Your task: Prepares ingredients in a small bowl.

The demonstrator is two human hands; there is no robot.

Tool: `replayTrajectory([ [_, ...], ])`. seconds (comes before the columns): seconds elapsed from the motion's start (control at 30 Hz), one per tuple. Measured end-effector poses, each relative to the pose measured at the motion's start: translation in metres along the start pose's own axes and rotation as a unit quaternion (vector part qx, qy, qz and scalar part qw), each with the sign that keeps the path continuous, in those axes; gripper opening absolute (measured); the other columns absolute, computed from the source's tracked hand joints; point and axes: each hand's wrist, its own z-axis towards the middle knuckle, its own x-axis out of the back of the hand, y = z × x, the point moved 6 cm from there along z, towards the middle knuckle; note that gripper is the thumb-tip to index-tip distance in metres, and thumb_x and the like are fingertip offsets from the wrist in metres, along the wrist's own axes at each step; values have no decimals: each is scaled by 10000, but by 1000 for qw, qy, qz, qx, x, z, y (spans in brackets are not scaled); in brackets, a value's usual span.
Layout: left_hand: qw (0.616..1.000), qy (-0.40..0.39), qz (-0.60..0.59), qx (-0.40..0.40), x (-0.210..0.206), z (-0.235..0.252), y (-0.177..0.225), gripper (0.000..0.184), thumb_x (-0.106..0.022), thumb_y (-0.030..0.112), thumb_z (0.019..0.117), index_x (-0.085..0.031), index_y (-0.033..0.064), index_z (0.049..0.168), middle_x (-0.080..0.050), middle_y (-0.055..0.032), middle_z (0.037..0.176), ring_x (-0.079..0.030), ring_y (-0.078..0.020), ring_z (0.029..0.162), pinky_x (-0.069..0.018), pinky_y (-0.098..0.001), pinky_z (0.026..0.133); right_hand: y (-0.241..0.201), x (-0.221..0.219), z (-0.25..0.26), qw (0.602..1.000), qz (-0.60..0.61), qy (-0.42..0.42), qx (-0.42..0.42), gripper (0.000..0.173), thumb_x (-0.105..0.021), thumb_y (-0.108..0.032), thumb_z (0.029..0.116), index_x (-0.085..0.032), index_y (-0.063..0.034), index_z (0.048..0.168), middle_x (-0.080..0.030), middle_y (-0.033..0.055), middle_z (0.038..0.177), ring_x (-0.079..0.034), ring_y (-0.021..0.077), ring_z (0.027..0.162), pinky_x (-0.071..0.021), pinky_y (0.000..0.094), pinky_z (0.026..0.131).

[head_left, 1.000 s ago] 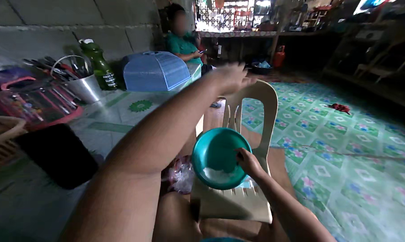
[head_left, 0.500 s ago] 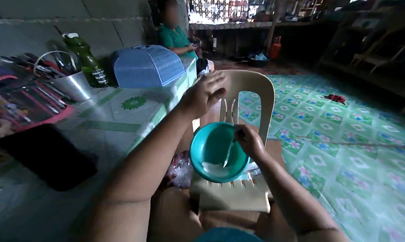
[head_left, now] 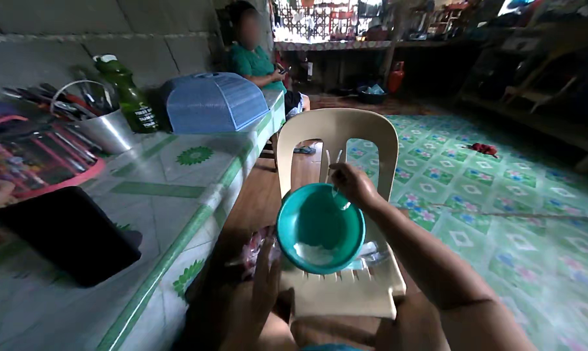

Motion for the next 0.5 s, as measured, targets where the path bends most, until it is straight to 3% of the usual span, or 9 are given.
replayTrajectory([
  [0.13,987,-70,86,119,-2,-25,-5,555,-354,271,1120,-287,-7,1595,-320,-195,1642,-366,-257,1501,-337,-405,1215,-15,21,12,999,-3,41,28,306,-592,-47,995,-631,2,1295,-702,143,1012,-695,212,886,-594,403,836],
  [0.23,979,-103,50,169,-10,-24,-12,538,-320,244,1128,-265,0,1604,-302,-186,1652,-352,-234,1508,-319,-374,1223,-26,23,7,994,12,93,50,298,-606,-44,989,-624,22,1279,-695,145,1011,-690,196,870,-600,367,809],
  [0.3,974,-107,27,199,-10,-23,-12,532,-290,279,1134,-285,28,1604,-321,-160,1648,-344,-214,1510,-298,-366,1231,-23,0,2,999,24,21,17,314,-618,-48,988,-620,0,1298,-704,128,988,-695,200,846,-608,400,793],
  [0.37,967,-104,70,223,-1,-22,0,534,-279,368,1132,-329,129,1607,-394,-88,1623,-408,-181,1470,-338,-387,1207,-19,-22,-3,997,50,-56,-23,321,-620,-68,1000,-620,-38,1319,-710,103,989,-695,179,856,-601,393,816],
  [0.43,960,-100,136,224,6,-21,7,520,-290,411,1122,-365,229,1602,-450,-4,1595,-465,-136,1428,-384,-394,1173,-26,-20,-8,996,79,-30,13,310,-628,-46,990,-628,-10,1298,-710,92,993,-692,139,870,-595,338,834],
  [0.5,968,-83,13,238,0,-18,3,535,-275,360,1133,-337,107,1600,-406,-109,1611,-426,-190,1455,-354,-378,1195,-25,-16,-16,988,113,37,96,288,-642,-11,966,-630,34,1250,-714,100,1011,-705,123,893,-611,311,851],
])
